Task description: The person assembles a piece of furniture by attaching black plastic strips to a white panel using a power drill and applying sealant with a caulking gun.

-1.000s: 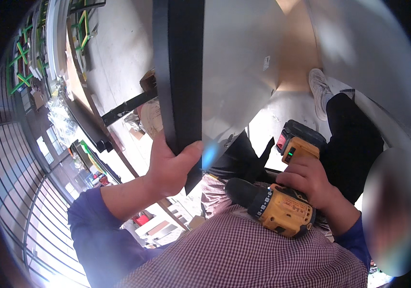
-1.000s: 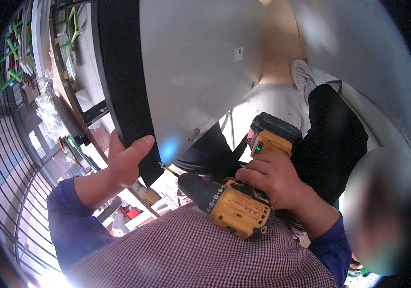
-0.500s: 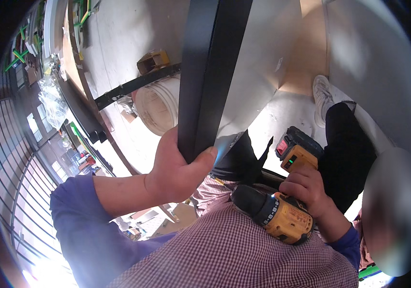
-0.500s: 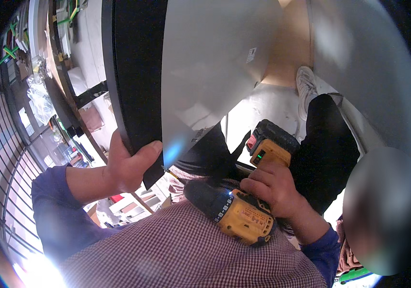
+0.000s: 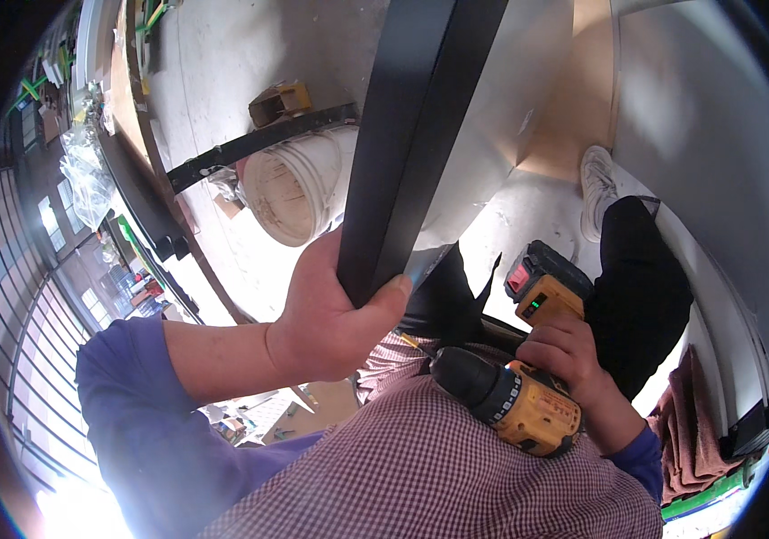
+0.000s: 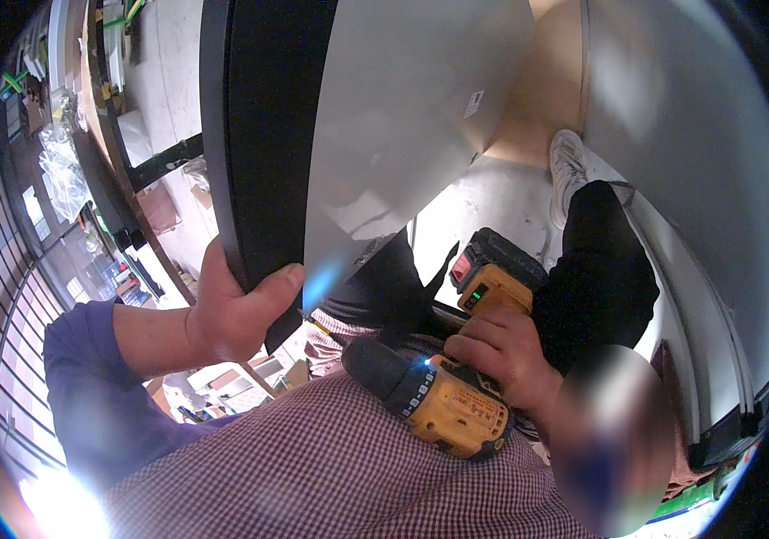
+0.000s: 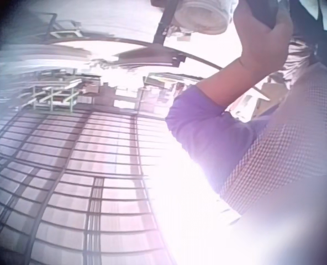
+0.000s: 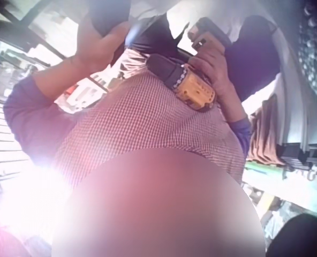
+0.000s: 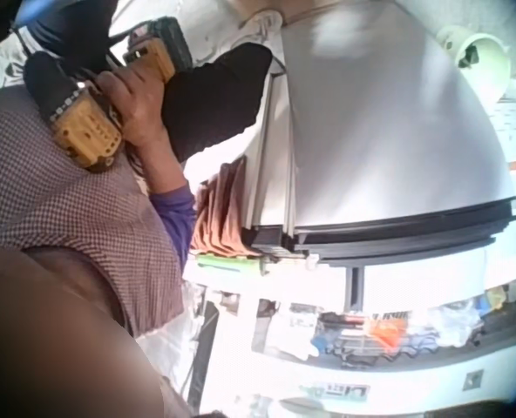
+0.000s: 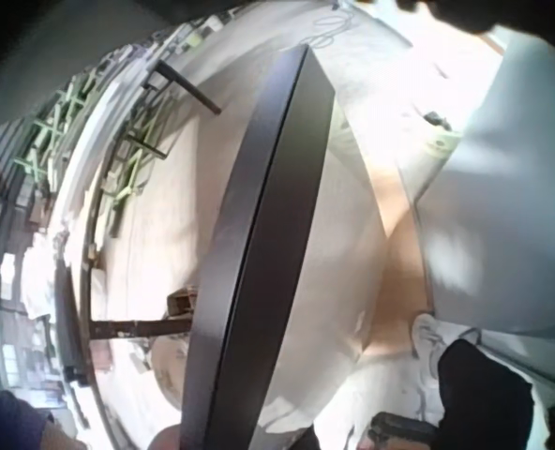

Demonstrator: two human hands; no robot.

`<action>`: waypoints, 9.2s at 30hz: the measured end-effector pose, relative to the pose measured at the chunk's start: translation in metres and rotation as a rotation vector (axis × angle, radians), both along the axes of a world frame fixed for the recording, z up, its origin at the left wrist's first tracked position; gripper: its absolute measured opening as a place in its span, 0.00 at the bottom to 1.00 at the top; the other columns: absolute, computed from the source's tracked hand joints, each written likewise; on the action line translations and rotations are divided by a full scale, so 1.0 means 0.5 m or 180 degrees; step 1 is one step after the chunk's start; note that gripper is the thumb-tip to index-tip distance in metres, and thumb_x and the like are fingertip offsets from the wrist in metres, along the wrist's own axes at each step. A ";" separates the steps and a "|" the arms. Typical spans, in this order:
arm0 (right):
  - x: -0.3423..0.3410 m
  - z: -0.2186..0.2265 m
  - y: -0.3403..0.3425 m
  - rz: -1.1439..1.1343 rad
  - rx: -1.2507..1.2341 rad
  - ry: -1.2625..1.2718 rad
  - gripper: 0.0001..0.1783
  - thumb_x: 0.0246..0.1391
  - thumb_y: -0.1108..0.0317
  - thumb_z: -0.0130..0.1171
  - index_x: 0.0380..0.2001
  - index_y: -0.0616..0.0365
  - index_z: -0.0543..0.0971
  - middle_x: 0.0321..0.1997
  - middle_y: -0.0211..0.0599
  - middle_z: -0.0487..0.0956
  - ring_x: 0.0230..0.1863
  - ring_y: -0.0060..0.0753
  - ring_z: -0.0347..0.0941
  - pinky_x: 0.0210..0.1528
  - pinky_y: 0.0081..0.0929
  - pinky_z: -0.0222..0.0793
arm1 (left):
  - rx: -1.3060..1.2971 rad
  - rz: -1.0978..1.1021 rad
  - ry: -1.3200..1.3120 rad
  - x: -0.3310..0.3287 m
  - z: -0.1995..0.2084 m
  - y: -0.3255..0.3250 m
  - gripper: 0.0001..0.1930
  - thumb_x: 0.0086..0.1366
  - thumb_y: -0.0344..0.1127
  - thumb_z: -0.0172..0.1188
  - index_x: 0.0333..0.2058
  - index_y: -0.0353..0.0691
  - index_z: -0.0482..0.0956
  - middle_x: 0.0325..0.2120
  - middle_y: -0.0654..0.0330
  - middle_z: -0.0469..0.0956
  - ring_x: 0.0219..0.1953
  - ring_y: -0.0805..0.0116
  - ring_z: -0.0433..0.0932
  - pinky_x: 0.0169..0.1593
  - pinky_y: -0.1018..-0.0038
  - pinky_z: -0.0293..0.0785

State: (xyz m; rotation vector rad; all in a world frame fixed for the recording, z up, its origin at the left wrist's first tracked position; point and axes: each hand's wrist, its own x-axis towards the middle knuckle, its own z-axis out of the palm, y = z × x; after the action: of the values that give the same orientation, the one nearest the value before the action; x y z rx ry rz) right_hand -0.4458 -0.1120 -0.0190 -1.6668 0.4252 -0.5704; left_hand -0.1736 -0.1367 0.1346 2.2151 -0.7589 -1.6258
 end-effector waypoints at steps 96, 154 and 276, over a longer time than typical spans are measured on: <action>0.014 -0.026 0.059 -0.0834 -0.0688 0.0155 0.25 0.41 0.66 0.66 0.47 0.56 0.79 0.40 0.39 0.78 0.47 0.47 0.73 0.57 0.39 0.63 | -0.0977 0.0051 0.0619 0.010 -0.019 0.048 0.34 0.60 0.52 0.66 0.49 0.23 0.72 0.40 0.49 0.78 0.40 0.64 0.80 0.43 0.69 0.79; -0.021 0.022 0.159 -0.1779 0.1181 -0.0352 0.28 0.51 0.63 0.70 0.54 0.56 0.74 0.55 0.33 0.76 0.57 0.31 0.71 0.61 0.34 0.65 | -0.3485 0.1255 -0.2111 0.006 -0.167 0.086 0.28 0.60 0.31 0.67 0.54 0.25 0.66 0.46 0.46 0.76 0.46 0.60 0.75 0.53 0.68 0.71; -0.509 0.529 -0.022 -0.2549 0.0437 -0.1311 0.08 0.60 0.68 0.59 0.40 0.59 0.77 0.33 0.31 0.81 0.31 0.20 0.76 0.34 0.17 0.70 | -0.2339 -0.1269 0.4593 -0.285 0.129 0.175 0.46 0.51 0.27 0.58 0.68 0.32 0.47 0.20 0.57 0.72 0.19 0.63 0.73 0.30 0.65 0.69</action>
State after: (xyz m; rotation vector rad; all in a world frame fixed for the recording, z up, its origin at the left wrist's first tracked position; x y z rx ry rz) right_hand -0.7002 -0.1231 0.2456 -1.1601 0.8061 -1.4071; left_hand -0.3163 -0.0492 0.1991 0.1537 -1.0149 -2.0368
